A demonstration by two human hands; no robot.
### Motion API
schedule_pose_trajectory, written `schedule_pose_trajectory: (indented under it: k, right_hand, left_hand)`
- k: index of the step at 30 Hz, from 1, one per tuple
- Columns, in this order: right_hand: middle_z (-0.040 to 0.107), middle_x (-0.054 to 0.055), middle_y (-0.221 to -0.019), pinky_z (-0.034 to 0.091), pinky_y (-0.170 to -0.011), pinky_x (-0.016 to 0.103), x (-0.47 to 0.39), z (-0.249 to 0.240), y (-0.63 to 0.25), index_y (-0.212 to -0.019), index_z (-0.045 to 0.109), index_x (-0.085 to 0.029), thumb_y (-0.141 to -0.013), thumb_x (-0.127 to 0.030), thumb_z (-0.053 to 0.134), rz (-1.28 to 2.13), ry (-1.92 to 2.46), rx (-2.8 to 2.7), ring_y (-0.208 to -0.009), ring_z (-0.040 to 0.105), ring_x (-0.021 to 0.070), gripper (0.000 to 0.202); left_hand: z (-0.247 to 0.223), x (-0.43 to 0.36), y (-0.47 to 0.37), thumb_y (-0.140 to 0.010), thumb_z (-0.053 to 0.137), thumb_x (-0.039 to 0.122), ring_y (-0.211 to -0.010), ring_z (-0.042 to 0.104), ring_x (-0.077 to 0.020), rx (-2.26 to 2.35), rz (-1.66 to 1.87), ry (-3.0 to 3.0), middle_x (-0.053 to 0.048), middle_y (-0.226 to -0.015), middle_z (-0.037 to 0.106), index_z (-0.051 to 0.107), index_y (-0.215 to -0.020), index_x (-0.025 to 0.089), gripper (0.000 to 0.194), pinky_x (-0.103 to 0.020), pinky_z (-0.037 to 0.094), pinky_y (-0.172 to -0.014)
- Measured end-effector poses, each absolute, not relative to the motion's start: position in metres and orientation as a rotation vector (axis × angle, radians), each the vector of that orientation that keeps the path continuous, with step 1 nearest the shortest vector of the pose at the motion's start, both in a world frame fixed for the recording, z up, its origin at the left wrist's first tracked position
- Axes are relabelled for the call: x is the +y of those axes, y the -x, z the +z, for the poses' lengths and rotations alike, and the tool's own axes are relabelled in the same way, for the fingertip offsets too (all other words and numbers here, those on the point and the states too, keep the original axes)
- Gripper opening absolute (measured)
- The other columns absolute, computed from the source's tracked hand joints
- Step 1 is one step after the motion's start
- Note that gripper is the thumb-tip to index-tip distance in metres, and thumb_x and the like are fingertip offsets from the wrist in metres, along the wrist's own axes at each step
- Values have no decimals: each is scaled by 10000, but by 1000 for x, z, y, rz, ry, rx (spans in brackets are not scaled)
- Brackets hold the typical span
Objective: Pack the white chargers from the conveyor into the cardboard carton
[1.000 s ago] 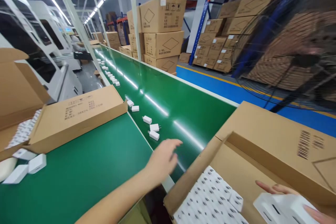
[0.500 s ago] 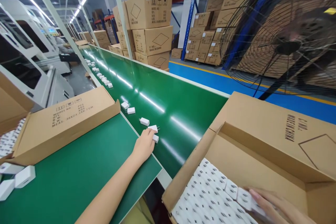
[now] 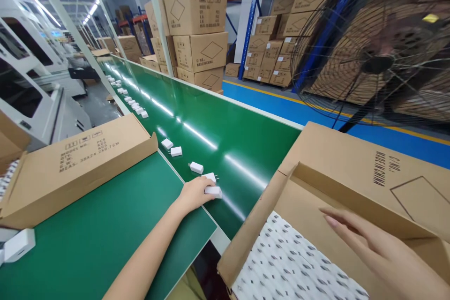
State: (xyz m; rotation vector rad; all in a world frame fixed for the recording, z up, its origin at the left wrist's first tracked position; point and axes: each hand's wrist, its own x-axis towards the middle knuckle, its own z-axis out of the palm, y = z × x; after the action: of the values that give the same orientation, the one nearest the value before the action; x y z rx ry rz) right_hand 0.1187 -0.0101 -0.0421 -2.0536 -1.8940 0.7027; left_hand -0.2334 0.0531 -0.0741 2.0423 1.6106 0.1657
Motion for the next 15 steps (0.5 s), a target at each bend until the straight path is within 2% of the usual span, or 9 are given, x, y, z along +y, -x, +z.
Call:
schedule_pose_trajectory:
  k: [2, 4, 7, 10, 13, 15]
  right_hand:
    - [600, 41, -1101, 448, -827, 417, 9, -28, -82, -1033, 541, -302, -828, -494, 351, 711, 1986, -2047, -1016, 531, 269, 339]
    - [601, 78, -1071, 455, -778, 403, 23, -23, -35, -1046, 524, -250, -849, -379, 371, 558, 1875, -2311, -965, 549, 271, 281]
    - [588, 112, -1046, 425, -768, 421, 39, -32, 36, -1029, 533, -199, -813, -226, 472, 336, 1663, -2628, -953, 529, 297, 225]
    - [555, 106, -1100, 396, -823, 408, 53, -51, 84, -1033, 533, -161, -757, -82, 530, 313, 1463, -2751, -1023, 481, 277, 287]
    - [545, 66, -1085, 390, -856, 397, 69, -67, 100, -1008, 540, -144, -768, -43, 537, 318, 1376, -2819, -1027, 476, 226, 261]
    - [556, 31, -990, 418, -807, 390, 77, -73, 97, -948, 551, -148, -783, -70, 549, 342, 1388, -2831, -918, 516, 195, 183]
  left_hand:
    - [-65, 54, 242, -757, 525, 267, -891, 537, -163, 1592, 279, -1991, 9, -991, 587, 565, -962, 230, 212, -255, 419, -768]
    - [-58, 56, 250, -778, 498, 251, -909, 529, -169, 1709, 331, -1983, -8, -990, 584, 554, -983, 217, 215, -258, 415, -768]
    - [-54, 58, 258, -780, 483, 190, -951, 510, -194, 1929, 235, -2018, -34, -981, 568, 550, -967, 212, 200, -279, 407, -769]
    - [-62, 60, 260, -768, 478, 139, -945, 508, -205, 1998, 107, -2062, -49, -967, 547, 546, -932, 199, 187, -303, 400, -794]
    - [-71, 62, 260, -753, 463, 90, -954, 505, -202, 1958, 83, -2086, -57, -1002, 512, 526, -916, 191, 202, -301, 402, -801]
    - [-75, 62, 258, -747, 441, 59, -963, 502, -197, 1933, 91, -2079, -63, -1038, 485, 503, -919, 189, 225, -295, 409, -795]
